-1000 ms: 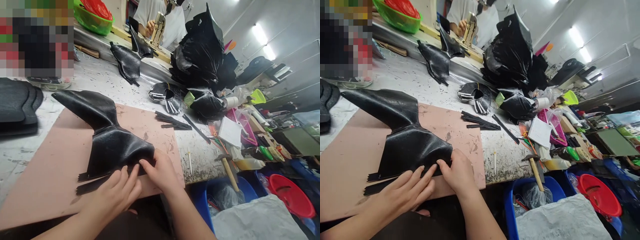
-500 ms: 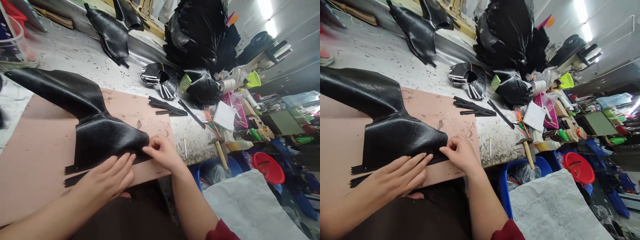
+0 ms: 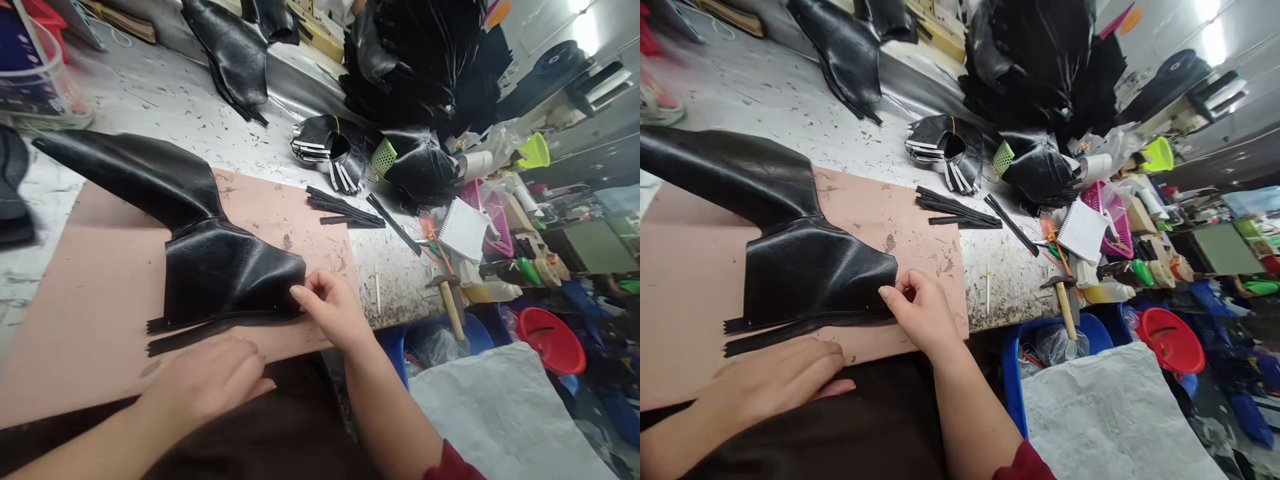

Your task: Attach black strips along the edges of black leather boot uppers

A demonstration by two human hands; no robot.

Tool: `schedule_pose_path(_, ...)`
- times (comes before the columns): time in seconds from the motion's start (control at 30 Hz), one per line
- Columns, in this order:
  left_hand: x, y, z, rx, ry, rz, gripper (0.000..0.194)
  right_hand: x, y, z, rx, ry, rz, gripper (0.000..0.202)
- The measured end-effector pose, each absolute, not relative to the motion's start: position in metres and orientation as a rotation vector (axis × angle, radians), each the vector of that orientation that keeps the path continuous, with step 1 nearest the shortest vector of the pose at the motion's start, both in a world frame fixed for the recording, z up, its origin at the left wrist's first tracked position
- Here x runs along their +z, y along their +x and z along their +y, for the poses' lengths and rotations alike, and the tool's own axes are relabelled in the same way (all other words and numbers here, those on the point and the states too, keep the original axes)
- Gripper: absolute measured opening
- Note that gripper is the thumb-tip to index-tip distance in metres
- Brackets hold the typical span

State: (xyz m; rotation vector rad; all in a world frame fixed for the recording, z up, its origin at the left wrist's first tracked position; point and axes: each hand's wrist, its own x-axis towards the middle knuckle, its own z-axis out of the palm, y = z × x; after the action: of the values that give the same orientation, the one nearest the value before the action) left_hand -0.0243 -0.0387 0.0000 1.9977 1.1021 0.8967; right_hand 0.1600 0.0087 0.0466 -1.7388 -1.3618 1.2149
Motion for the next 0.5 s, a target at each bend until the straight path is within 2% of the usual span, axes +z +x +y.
schedule_pose_path(0.1, 0.017, -0.020, -0.048, 0.739, 1.213, 1.203, 0.026, 0.050, 0.148, 0.002, 1.530, -1.462, -0.929, 0.035)
schedule_pose_path(0.17, 0.030, -0.018, -0.046, 0.783, 0.648, 1.200, 0.029, 0.051, 0.141, -0.004, 1.618, -1.306, -0.728, 0.039)
schedule_pose_path(0.23, 0.042, -0.019, -0.042, 0.909, 0.329, 1.158, 0.034, 0.051, 0.133, -0.012, 1.645, -1.227, -0.636, 0.039)
schedule_pose_path(0.37, 0.052, -0.026, -0.039, 1.103, 0.393, 1.217, 0.036, 0.043, 0.119, -0.026, 1.743, -1.194, -0.638, 0.033)
schedule_pose_path(0.5, 0.049, -0.036, -0.042, 1.072, 0.536, 1.357, 0.044, 0.036, 0.111, -0.029, 1.846, -1.182, -0.697, 0.031)
